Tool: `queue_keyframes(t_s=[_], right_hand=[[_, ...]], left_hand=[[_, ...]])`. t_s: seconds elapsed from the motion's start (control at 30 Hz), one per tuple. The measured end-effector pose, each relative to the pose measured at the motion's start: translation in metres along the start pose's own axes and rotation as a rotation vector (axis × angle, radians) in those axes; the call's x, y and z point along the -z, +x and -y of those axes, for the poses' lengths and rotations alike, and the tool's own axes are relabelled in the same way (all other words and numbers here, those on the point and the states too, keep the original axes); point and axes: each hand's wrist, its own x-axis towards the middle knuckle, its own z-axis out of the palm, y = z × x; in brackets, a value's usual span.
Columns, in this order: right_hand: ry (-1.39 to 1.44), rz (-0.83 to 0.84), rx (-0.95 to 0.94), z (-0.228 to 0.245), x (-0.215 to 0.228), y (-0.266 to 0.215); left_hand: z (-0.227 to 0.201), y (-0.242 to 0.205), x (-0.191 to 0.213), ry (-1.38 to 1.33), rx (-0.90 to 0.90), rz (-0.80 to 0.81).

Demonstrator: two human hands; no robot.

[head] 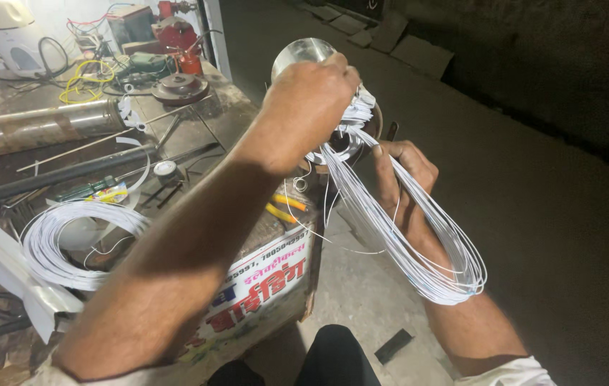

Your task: The person winds white wire from a coil into a cylindrical metal container. They use pliers to cut the wire and a metal rod to press the coils down inside the container. The person repeats this process multiple times, filling the container with wire.

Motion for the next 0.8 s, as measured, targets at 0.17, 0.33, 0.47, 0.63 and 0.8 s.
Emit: queue_keyframes(t_s=[0.17, 0.33, 0.47, 0.63, 0.8], right_hand=[[0.073, -0.032, -0.069, 0.002, -0.008, -0.003], [0.044, -0.105, -0.055, 0.001, -0.005, -0.015], [0.023, -0.163, -0.119, 0.006, 0.008, -0.036], [0.016, -0.145, -0.072, 0.005, 0.019, -0.044], [0.058, -0.177, -0.123, 0.004, 0.018, -0.042]], left_hand=[[0.0, -0.056, 0.022, -0.386, 0.049, -0.269], [-0.026, -0.088, 0.0, -0.11, 0.086, -0.498], [-0.026, -0.083, -0.025, 0.038, 0.098, -0.388], [-0.023, -0.072, -0.037, 0.178, 0.131, -0.372], [-0.027, -0.065, -0.041, 0.215, 0.228, -0.24]])
